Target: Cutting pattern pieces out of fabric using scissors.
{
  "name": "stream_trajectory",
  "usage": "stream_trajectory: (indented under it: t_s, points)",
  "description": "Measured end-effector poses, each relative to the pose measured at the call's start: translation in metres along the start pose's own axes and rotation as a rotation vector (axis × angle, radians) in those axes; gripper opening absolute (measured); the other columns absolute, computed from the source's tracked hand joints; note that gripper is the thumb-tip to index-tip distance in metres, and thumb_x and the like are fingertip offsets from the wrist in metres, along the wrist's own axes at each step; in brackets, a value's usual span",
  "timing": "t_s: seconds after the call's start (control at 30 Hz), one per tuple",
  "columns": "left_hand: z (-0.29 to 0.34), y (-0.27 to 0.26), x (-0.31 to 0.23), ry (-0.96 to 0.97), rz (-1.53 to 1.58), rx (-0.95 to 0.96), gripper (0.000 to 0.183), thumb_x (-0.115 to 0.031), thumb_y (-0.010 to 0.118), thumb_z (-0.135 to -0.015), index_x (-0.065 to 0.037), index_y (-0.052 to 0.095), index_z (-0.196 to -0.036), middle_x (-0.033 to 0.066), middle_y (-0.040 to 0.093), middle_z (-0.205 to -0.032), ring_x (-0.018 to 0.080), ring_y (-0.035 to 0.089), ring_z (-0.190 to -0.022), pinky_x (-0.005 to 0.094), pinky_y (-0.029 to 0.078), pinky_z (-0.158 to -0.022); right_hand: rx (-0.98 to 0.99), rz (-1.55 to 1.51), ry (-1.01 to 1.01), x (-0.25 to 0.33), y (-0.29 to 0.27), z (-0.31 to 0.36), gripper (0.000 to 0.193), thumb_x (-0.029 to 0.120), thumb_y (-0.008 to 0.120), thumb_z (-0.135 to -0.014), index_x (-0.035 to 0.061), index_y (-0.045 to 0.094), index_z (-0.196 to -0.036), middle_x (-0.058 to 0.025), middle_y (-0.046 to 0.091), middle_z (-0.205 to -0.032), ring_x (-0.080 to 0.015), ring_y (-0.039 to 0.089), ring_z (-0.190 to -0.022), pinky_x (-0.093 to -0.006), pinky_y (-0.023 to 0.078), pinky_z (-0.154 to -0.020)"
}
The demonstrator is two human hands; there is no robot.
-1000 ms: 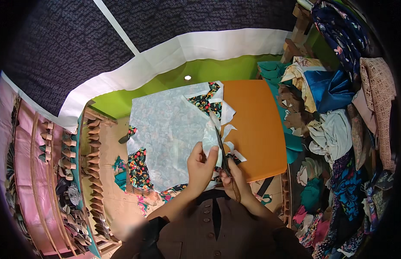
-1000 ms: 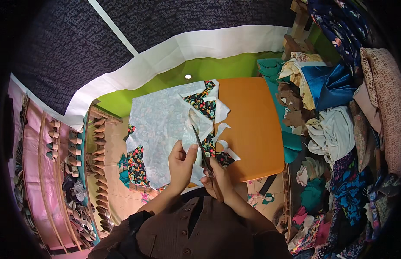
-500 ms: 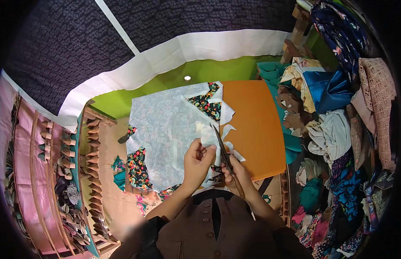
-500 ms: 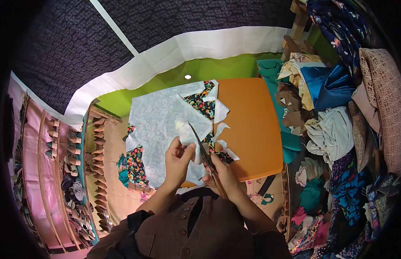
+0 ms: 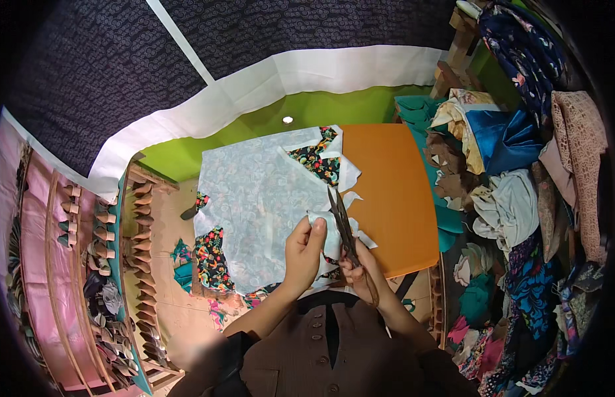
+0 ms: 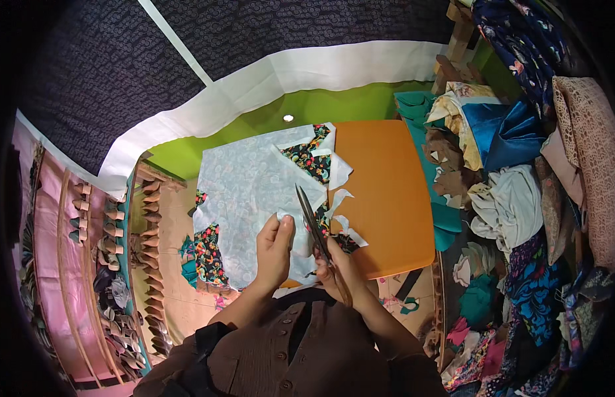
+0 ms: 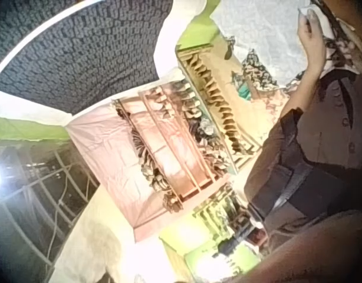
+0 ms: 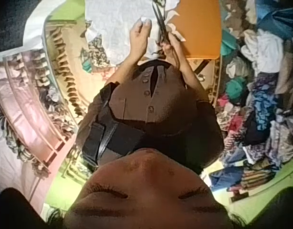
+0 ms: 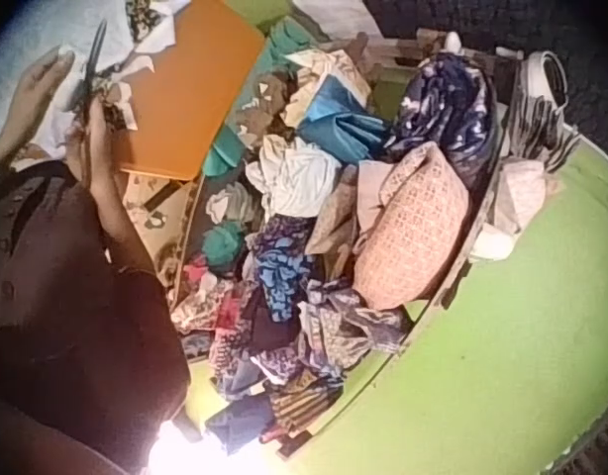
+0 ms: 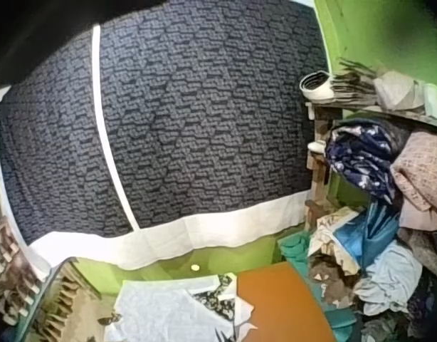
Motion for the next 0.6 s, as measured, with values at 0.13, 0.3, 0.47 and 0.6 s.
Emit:
stream_trajectory:
  t_s: [0.13, 0.3, 0.47, 0.6]
  points:
    - [-0.007, -0.005, 0.012, 0.035, -0.07, 0.046, 0.021, -0.019, 0.046, -0.088, -0.004, 0.047, -0.072, -0.005, 0.039, -0.06, 0.0009, 0.032, -0.057, 0.0178, 0.026, -0.049, -0.086, 0.156, -0.037, 0.01, -0.015, -0.006, 0.061, 0.056, 0.05, -0.075, 0.0002, 0.042, -0.098, -0.004, 0.044, -0.081, -0.0093, 0.042, -0.071, -0.022, 0.038, -0.062]
    - [-0.019, -0.012, 0.026, -0.008, -0.104, 0.056, 0.017, -0.014, 0.046, -0.087, -0.004, 0.048, -0.074, -0.0049, 0.04, -0.063, 0.0016, 0.034, -0.059, 0.0176, 0.027, -0.051, -0.209, 0.522, 0.228, -0.035, -0.056, -0.022, 0.046, 0.041, 0.057, -0.076, 0.0021, 0.044, -0.097, -0.0175, 0.051, -0.088, -0.0227, 0.053, -0.081, -0.0309, 0.043, -0.063]
    - [-0.034, -0.035, 0.074, -0.045, -0.113, 0.041, 0.015, -0.015, 0.046, -0.086, -0.003, 0.054, -0.086, -0.0021, 0.05, -0.071, 0.0053, 0.043, -0.067, 0.0194, 0.033, -0.062, -0.366, 1.453, 0.234, -0.08, -0.107, -0.027, 0.039, 0.031, 0.057, -0.074, 0.0026, 0.044, -0.097, -0.0231, 0.048, -0.092, -0.0367, 0.052, -0.087, -0.0411, 0.046, -0.065]
    - [-0.035, -0.03, 0.078, -0.13, -0.053, 0.075, 0.019, -0.018, 0.044, -0.086, -0.003, 0.056, -0.09, -0.0004, 0.053, -0.073, 0.0075, 0.046, -0.067, 0.0203, 0.035, -0.064, -0.366, 1.418, 0.275, -0.105, -0.127, -0.025, 0.036, 0.028, 0.058, -0.073, 0.0027, 0.044, -0.096, -0.0235, 0.046, -0.092, -0.0371, 0.051, -0.087, -0.0418, 0.046, -0.067]
Point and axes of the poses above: each hand's wrist, its own z-axis away from the middle knuckle, its own y-axis out of the palm, x = y × z, the point moved 10 cm from there along -z, towards the middle knuckle
